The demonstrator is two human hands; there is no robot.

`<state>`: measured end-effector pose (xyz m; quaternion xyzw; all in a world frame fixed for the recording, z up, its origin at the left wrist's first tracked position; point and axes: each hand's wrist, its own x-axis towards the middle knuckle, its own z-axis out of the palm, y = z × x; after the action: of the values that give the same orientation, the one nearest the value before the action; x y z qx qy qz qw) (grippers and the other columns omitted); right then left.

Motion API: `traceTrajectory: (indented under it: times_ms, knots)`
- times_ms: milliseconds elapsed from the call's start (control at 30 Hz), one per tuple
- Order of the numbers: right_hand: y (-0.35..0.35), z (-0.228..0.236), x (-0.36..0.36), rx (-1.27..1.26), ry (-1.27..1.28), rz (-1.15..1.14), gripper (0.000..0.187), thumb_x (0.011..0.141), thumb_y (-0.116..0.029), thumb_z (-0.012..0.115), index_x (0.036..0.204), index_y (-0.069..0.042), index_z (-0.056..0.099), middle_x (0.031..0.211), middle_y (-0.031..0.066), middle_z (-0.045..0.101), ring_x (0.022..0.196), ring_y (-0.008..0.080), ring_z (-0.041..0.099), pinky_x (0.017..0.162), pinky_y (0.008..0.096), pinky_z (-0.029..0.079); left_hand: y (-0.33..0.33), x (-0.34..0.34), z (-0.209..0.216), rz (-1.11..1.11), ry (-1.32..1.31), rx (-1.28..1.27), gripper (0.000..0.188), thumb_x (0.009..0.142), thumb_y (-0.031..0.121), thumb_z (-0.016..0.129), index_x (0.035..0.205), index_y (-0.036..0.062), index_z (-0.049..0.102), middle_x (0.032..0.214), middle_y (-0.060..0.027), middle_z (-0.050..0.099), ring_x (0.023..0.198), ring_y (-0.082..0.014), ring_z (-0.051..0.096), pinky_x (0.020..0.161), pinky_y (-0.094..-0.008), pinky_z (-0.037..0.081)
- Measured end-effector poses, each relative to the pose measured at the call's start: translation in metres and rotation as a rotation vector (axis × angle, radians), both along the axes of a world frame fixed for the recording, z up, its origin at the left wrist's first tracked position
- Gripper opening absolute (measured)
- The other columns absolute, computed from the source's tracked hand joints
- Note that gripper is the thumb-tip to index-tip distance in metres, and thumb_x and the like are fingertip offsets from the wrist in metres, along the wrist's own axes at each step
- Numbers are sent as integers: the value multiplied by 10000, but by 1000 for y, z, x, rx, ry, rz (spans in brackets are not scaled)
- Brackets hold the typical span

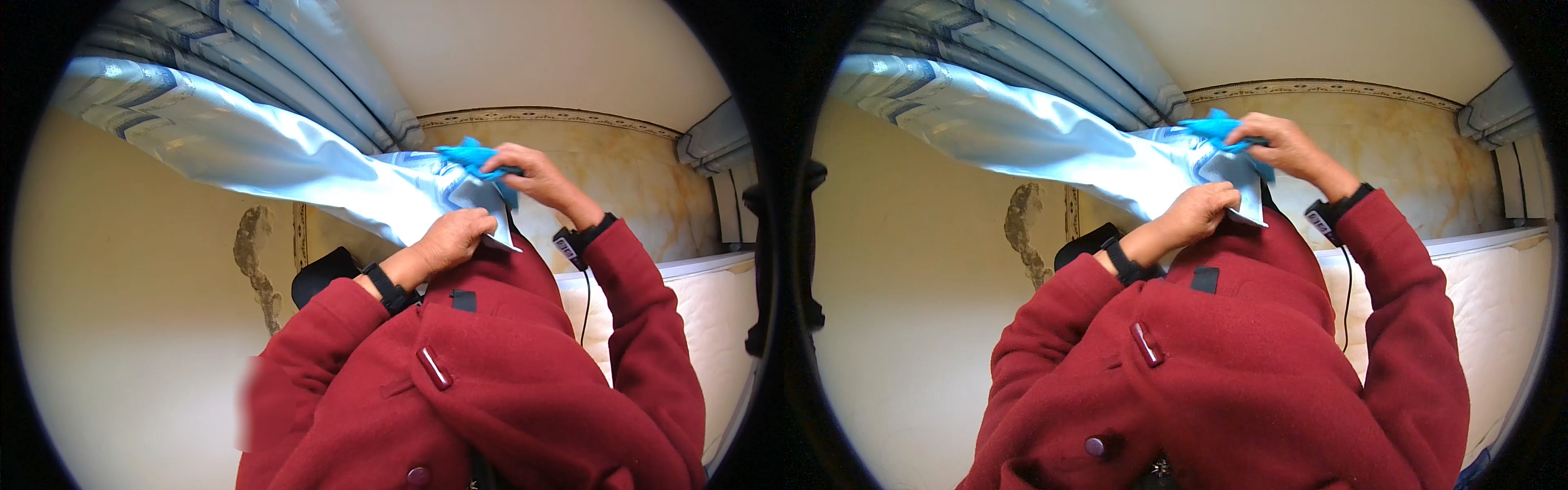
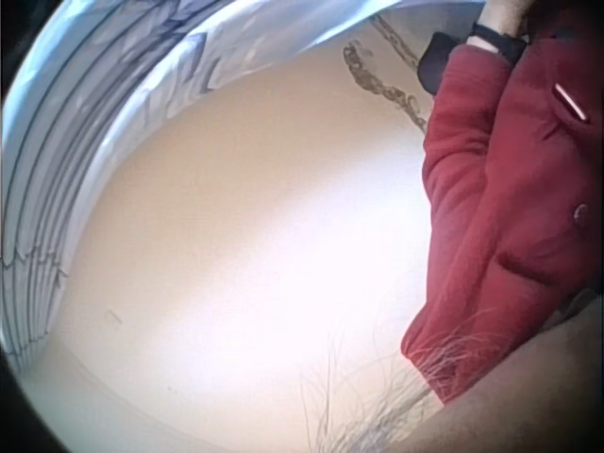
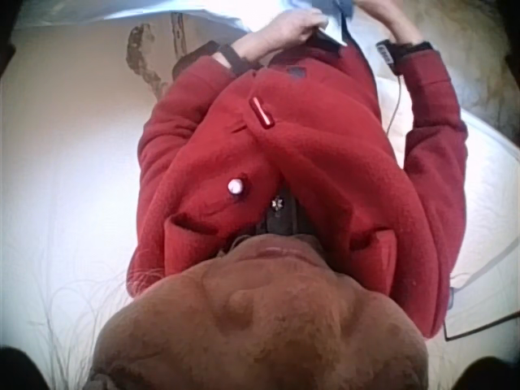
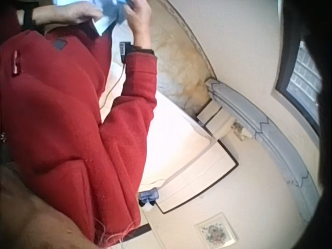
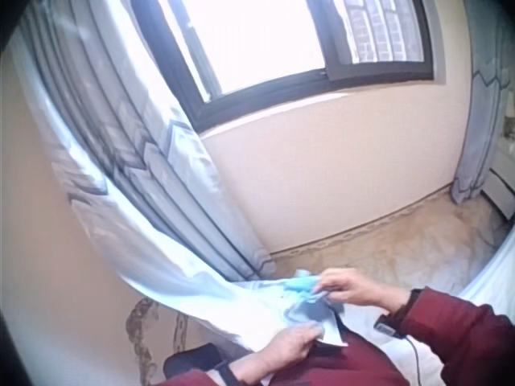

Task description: The person wipes a light blue patterned curtain with a blue cloth, repeatedly lifting and folding sections to clean both sides. The person moves along the curtain, wiping different areas and occasionally adjusting the fabric to reach behind folds.

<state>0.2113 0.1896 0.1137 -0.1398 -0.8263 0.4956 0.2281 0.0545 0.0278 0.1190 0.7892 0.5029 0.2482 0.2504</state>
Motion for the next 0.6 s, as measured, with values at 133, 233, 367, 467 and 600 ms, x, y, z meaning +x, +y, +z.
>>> traceTrajectory:
  times_ms: [133, 233, 367, 467, 600]
  knots:
    - [-24, -14, -39, 647, -254, 628, 173, 757, -116, 616, 907, -163, 689, 1019, 29, 644, 1015, 233, 584, 832, 355, 469, -17, 6, 32, -209, -397, -239, 179, 714, -72, 513, 830, 61, 542, 818, -124, 560, 804, -327, 562, 687, -399, 460]
    - [6, -16, -55, 725, -140, 381, 115, 760, -136, 608, 829, -178, 689, 902, 23, 653, 894, 249, 606, 753, 366, 497, -43, -14, 58, -264, -196, -302, 157, 707, -81, 512, 803, 44, 520, 806, -116, 548, 790, -293, 549, 699, -373, 450]
    - [22, -7, -73, 639, -373, -53, 266, 689, 11, 618, 895, -131, 710, 930, 59, 672, 878, 310, 612, 760, 380, 509, -72, -31, 64, -190, -354, -547, 187, 685, -94, 462, 820, 19, 526, 813, -121, 519, 771, -264, 534, 711, -340, 434]
    - [-19, -13, -71, 280, 48, 560, 387, 681, 78, 594, 1000, -119, 690, 1056, 92, 646, 1028, 312, 571, 873, 413, 467, -83, -30, 60, -113, -413, -614, 213, 688, -58, 460, 870, 12, 542, 824, -123, 523, 798, -253, 541, 729, -332, 435]
    - [-59, -36, -41, 366, -180, 825, 363, 747, -33, 627, 1075, -174, 691, 1100, 56, 630, 1085, 263, 540, 875, 413, 403, -87, -42, 63, -66, -365, -642, 190, 783, 24, 544, 968, 44, 587, 932, -95, 590, 900, -230, 572, 811, -323, 445]
